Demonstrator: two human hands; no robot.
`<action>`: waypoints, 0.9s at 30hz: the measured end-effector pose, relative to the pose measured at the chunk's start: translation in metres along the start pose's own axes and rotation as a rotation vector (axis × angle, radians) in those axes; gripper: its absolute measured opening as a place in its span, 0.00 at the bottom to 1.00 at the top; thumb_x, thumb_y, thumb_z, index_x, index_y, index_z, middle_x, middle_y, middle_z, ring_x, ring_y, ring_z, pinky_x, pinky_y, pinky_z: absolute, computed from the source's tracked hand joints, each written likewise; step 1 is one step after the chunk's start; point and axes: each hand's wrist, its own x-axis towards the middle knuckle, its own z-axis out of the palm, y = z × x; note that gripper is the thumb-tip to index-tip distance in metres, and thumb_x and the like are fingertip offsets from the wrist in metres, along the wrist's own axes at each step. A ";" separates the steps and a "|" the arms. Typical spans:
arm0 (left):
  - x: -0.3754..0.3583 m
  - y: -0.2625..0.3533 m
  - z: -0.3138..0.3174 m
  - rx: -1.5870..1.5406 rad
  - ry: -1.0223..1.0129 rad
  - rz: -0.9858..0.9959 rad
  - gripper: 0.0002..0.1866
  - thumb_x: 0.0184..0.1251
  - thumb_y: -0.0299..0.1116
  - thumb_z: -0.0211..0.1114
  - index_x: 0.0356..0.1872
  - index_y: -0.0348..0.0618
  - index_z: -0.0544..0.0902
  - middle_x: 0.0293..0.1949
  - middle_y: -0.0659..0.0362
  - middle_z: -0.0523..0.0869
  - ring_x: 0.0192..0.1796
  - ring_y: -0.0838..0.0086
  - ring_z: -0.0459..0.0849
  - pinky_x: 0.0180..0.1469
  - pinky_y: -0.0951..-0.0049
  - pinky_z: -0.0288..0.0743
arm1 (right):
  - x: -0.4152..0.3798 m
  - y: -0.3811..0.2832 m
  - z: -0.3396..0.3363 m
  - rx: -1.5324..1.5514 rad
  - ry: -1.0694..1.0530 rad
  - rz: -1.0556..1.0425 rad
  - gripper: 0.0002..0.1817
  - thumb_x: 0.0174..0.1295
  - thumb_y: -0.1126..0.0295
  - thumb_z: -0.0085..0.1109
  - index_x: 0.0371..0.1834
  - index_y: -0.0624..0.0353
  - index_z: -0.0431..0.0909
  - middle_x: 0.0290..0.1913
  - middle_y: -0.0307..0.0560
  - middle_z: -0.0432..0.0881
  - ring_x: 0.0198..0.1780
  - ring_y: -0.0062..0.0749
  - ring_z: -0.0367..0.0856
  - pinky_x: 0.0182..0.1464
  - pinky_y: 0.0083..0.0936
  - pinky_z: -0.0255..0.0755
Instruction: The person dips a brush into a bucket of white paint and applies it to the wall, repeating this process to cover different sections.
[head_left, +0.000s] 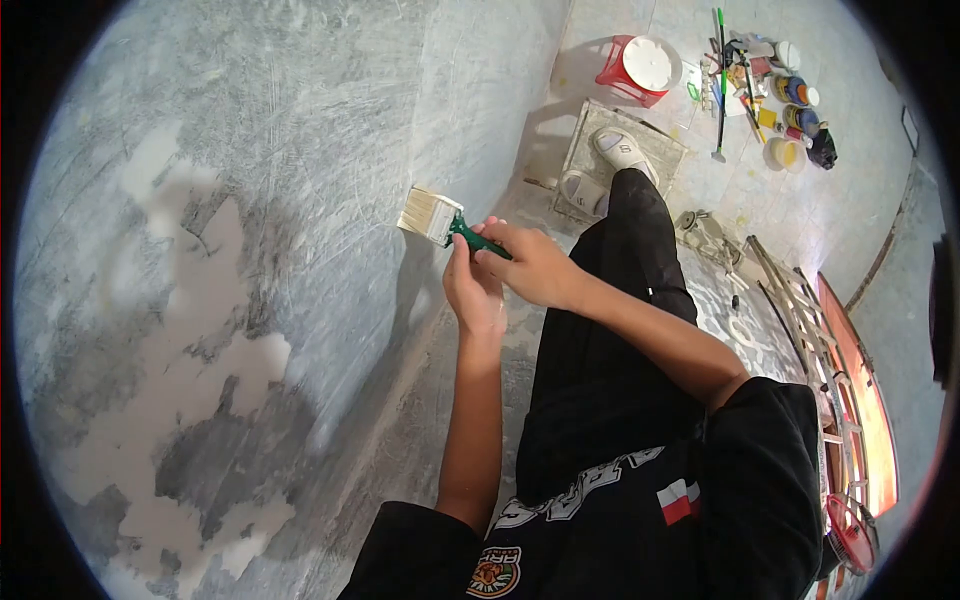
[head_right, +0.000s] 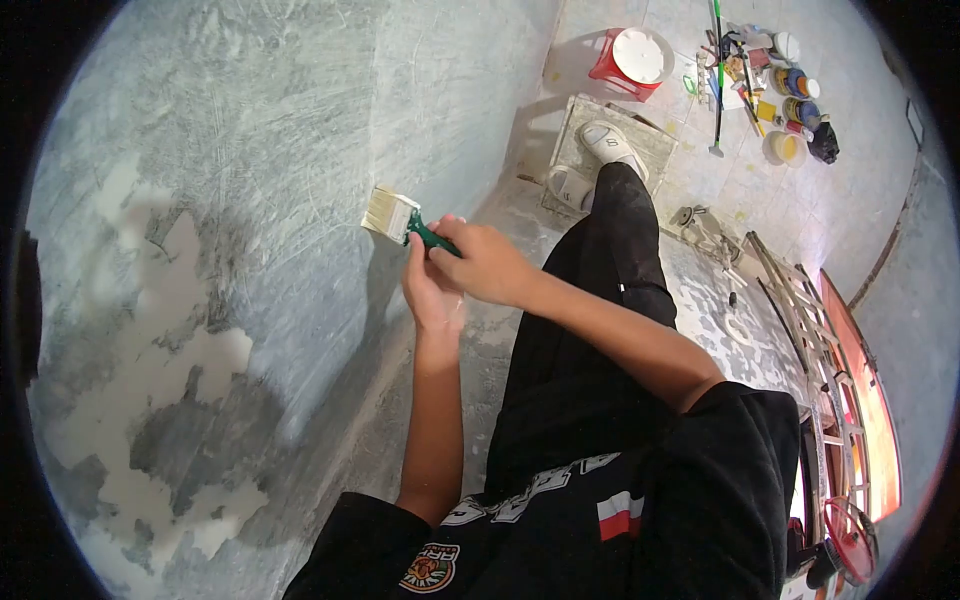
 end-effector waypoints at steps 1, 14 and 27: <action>0.000 0.005 0.000 -0.059 -0.031 -0.023 0.23 0.85 0.47 0.50 0.56 0.33 0.78 0.60 0.45 0.83 0.66 0.57 0.80 0.69 0.58 0.73 | 0.002 -0.018 -0.002 0.000 -0.032 0.035 0.18 0.67 0.64 0.56 0.52 0.67 0.80 0.41 0.67 0.85 0.44 0.62 0.86 0.47 0.47 0.78; -0.131 0.151 0.049 -0.173 -0.128 0.306 0.19 0.86 0.50 0.46 0.51 0.46 0.78 0.50 0.57 0.84 0.60 0.65 0.80 0.68 0.61 0.71 | -0.041 -0.215 0.015 -0.056 -0.168 -0.270 0.15 0.68 0.65 0.56 0.45 0.69 0.77 0.32 0.64 0.83 0.31 0.62 0.85 0.34 0.50 0.79; -0.259 0.270 0.086 -0.135 -0.054 0.795 0.24 0.86 0.49 0.46 0.51 0.37 0.80 0.46 0.51 0.84 0.48 0.64 0.82 0.56 0.64 0.77 | -0.102 -0.375 0.050 0.082 -0.235 -0.642 0.14 0.72 0.66 0.56 0.47 0.68 0.80 0.24 0.60 0.81 0.26 0.58 0.83 0.29 0.44 0.75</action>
